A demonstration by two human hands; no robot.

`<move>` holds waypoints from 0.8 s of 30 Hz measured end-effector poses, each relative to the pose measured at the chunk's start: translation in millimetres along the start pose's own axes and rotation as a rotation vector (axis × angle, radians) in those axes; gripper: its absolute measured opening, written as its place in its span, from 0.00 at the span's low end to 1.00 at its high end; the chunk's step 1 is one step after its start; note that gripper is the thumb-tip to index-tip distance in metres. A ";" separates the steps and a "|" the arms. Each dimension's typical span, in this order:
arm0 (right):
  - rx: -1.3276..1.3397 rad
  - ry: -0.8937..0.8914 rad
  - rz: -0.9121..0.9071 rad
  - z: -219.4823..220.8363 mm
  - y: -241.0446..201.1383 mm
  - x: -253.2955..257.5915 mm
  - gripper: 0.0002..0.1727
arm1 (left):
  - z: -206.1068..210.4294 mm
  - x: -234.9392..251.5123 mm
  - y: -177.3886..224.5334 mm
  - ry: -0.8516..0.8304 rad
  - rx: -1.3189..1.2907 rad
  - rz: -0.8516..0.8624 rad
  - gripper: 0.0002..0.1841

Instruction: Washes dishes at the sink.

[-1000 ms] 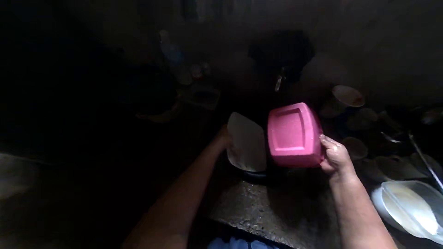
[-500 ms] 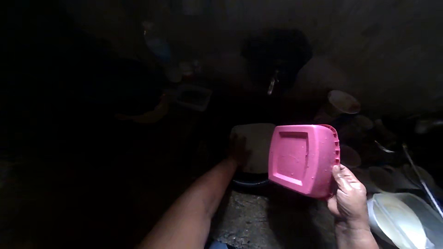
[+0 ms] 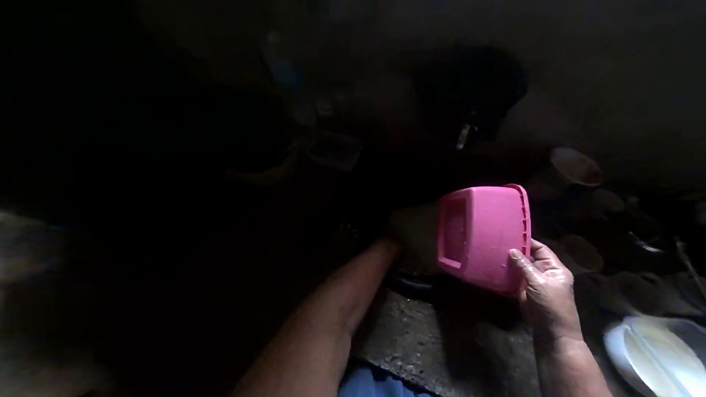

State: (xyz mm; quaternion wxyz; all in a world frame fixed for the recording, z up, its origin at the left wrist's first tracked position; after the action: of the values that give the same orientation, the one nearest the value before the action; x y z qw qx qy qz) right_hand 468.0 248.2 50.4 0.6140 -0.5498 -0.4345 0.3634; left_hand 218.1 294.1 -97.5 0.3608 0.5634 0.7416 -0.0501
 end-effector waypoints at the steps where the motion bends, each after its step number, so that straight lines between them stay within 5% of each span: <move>1: -0.050 -0.061 -0.047 12.5 -3.3 1.2 0.16 | -4.5 0.6 -1.1 0.006 -0.170 0.061 0.27; 4: -0.373 -0.211 -0.169 59.9 0.0 1.9 0.21 | -48.9 -16.2 7.3 0.158 -0.776 0.263 0.23; 6: -0.621 -0.356 -0.147 99.8 13.0 -3.6 0.24 | -60.6 -32.4 9.5 0.106 -1.078 0.261 0.30; 8: -0.772 -0.479 -0.074 139.8 32.9 -9.8 0.25 | -47.8 -34.3 4.8 0.034 -1.078 0.196 0.41; 11: -0.744 -0.471 0.034 174.0 57.1 -11.9 0.23 | -46.1 -37.3 -12.2 0.179 -1.016 0.132 0.53; 15: -0.714 -0.363 0.185 162.9 78.5 12.5 0.23 | -55.6 -43.7 -10.1 0.272 -0.942 0.196 0.48; 20: -1.123 -0.525 0.096 118.0 135.1 53.6 0.26 | -36.2 -44.4 35.6 0.199 -0.846 0.336 0.37; 24: -0.902 -0.272 0.196 120.2 79.1 24.5 0.24 | -30.9 -45.7 33.5 0.269 -0.963 0.277 0.40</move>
State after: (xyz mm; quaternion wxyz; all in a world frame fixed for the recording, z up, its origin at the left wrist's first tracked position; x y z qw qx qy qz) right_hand 367.2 324.4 -22.5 0.2147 -0.7471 -0.5713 0.2633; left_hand 237.3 284.4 -36.6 0.4839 0.4280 0.6388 0.4177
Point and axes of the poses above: each hand's wrist, its own x-axis towards the middle knuckle, its own z-axis out of the palm, y = z × x, the point moved 9 cm from there along x, towards the middle knuckle, and after that the axes turned 11 degrees about y, right-handed, at the moved point
